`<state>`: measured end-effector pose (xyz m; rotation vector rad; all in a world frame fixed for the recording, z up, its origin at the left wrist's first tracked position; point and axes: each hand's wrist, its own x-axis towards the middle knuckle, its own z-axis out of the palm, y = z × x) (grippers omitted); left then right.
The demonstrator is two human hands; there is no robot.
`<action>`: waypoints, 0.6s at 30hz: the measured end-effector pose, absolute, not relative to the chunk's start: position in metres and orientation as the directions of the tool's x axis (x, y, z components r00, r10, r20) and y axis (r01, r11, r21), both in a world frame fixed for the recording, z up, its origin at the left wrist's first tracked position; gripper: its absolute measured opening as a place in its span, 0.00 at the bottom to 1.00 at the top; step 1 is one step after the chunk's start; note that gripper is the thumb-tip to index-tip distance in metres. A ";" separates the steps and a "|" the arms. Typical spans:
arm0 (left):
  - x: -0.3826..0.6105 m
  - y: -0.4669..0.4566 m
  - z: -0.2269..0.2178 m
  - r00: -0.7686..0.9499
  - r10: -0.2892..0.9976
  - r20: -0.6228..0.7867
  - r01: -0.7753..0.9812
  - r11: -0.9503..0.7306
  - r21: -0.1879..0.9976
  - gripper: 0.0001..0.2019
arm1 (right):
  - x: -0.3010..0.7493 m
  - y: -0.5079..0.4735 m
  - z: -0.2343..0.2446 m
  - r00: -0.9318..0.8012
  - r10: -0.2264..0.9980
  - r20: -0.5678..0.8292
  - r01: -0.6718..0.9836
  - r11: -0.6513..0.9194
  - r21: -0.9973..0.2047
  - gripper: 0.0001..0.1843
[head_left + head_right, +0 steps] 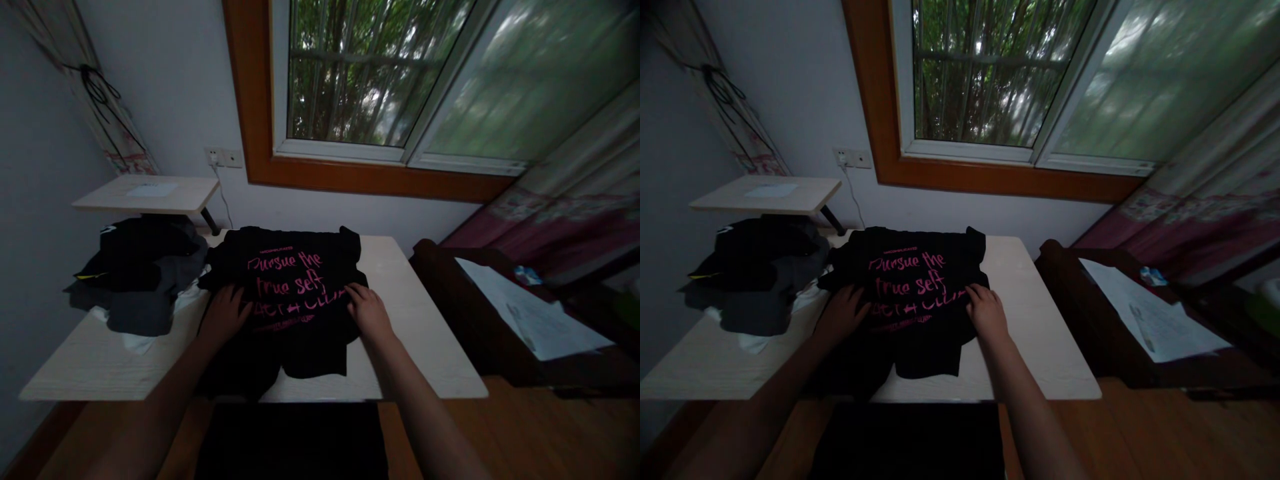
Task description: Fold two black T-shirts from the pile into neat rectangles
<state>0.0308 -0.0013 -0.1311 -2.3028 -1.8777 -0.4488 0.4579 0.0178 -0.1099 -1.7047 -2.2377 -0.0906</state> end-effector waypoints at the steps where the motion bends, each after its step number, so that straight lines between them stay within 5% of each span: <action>1: 0.031 0.005 -0.133 0.183 0.934 0.306 0.974 -0.215 0.075 0.27 | 0.459 0.022 -0.110 -0.230 0.929 0.290 0.951 0.278 -0.135 0.26; 12: 0.042 0.076 -0.128 0.203 0.937 0.284 0.969 -0.234 0.079 0.31 | 0.478 0.074 -0.115 -0.206 0.945 0.252 0.963 0.242 -0.120 0.27; 18: 0.039 0.097 -0.133 0.211 0.930 0.300 0.960 -0.255 0.117 0.29 | 0.484 0.086 -0.125 -0.197 0.927 0.320 0.913 0.293 -0.285 0.29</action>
